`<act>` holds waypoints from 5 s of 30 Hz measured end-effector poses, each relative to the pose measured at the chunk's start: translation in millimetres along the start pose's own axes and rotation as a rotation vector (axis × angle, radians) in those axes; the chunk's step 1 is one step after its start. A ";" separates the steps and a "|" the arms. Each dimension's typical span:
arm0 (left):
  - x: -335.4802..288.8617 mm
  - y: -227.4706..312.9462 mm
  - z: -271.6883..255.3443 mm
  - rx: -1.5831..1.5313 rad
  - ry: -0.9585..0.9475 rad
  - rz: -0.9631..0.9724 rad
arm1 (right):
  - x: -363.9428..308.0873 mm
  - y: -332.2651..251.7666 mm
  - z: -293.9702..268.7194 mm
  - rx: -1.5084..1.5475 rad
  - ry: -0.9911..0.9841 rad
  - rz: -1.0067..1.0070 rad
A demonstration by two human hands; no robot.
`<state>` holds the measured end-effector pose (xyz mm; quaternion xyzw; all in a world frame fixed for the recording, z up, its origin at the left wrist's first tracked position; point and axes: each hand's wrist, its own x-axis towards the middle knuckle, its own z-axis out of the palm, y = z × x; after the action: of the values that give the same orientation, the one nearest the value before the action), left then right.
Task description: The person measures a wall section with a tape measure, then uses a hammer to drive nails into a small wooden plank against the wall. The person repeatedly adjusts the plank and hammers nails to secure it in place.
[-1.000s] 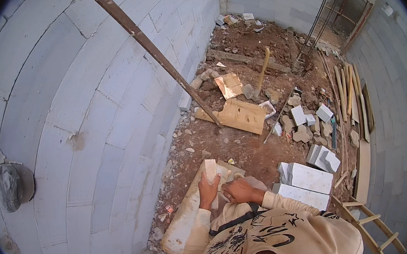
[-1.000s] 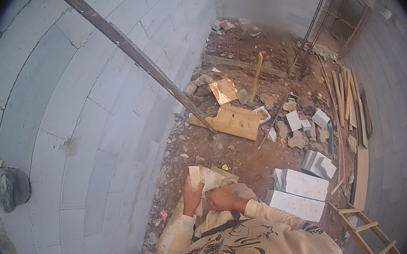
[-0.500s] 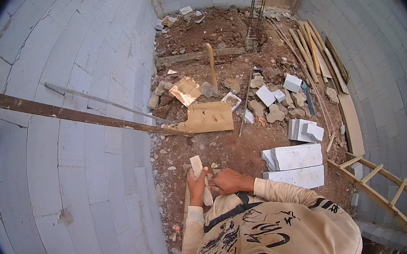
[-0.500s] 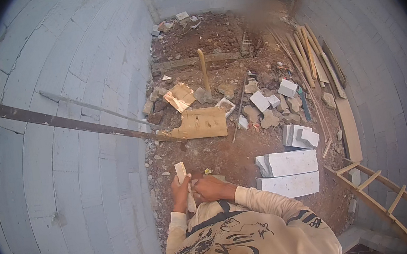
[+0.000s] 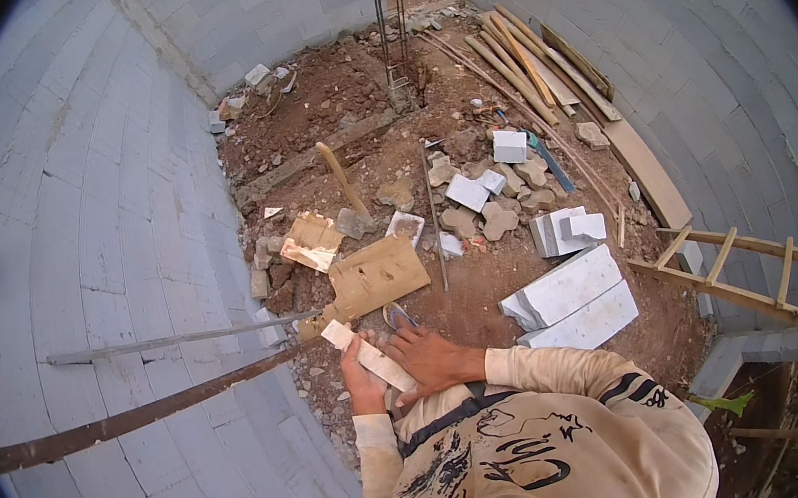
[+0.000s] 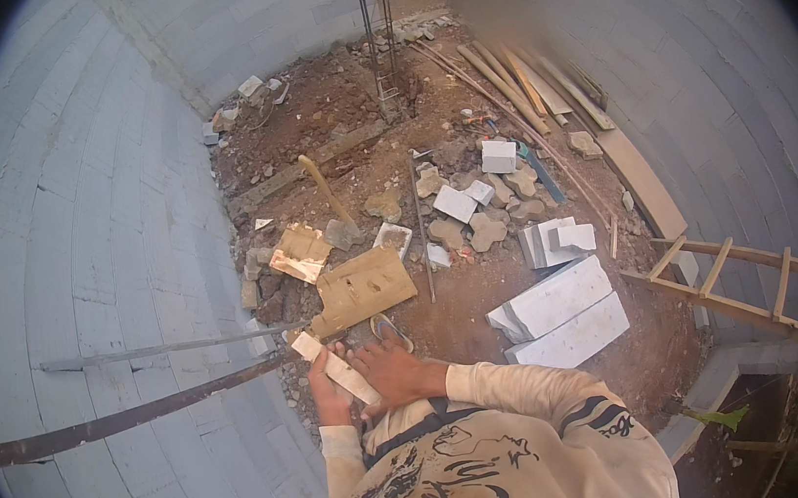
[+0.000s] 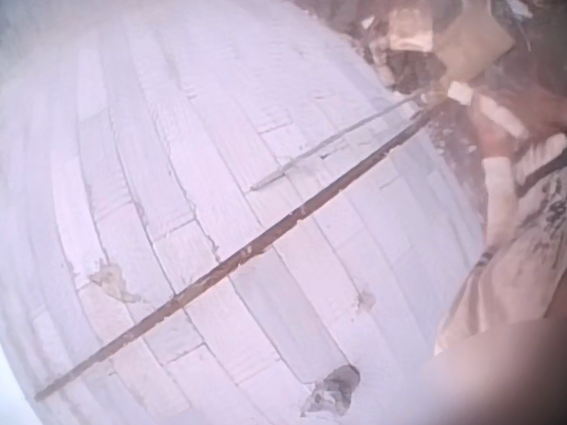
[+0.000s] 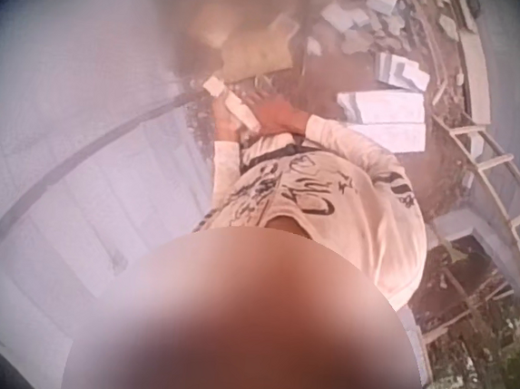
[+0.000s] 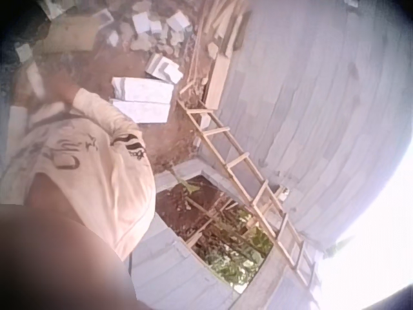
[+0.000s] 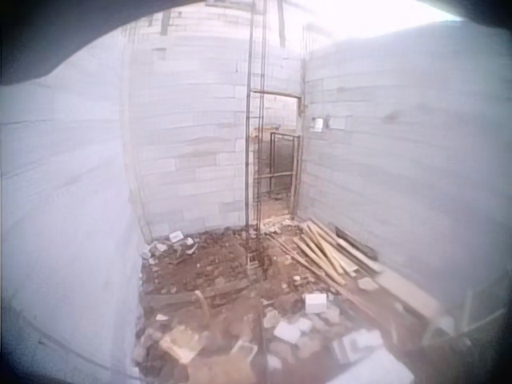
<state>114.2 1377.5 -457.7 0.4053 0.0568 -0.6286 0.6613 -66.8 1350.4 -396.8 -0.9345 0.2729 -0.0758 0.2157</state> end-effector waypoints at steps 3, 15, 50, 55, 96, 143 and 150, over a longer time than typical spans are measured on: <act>46.0 20.9 22.4 0.025 0.099 0.022 | 50.3 26.3 6.7 -0.006 0.030 0.051; 174.1 98.3 82.9 0.076 0.332 0.037 | 187.6 101.0 -18.6 0.141 -0.108 0.059; 273.7 88.4 173.2 0.921 -0.035 0.180 | 180.9 152.1 -32.4 0.818 0.411 0.371; 270.8 81.8 163.6 0.715 -0.200 0.099 | 177.1 149.8 -31.5 0.900 0.389 0.380; 273.8 92.9 108.1 1.043 0.015 0.613 | 212.6 153.1 -60.3 0.537 0.146 0.342; 822.5 261.2 423.8 0.513 0.649 0.332 | 721.1 904.2 -376.9 0.128 -0.151 0.358; 913.3 296.8 369.6 0.232 0.719 0.286 | 847.2 901.1 -299.6 0.366 -0.307 0.228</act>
<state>399.7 400.4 -607.9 0.6751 0.1564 -0.3504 0.6301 136.6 99.2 -508.8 -0.8436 0.3224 0.0435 0.4272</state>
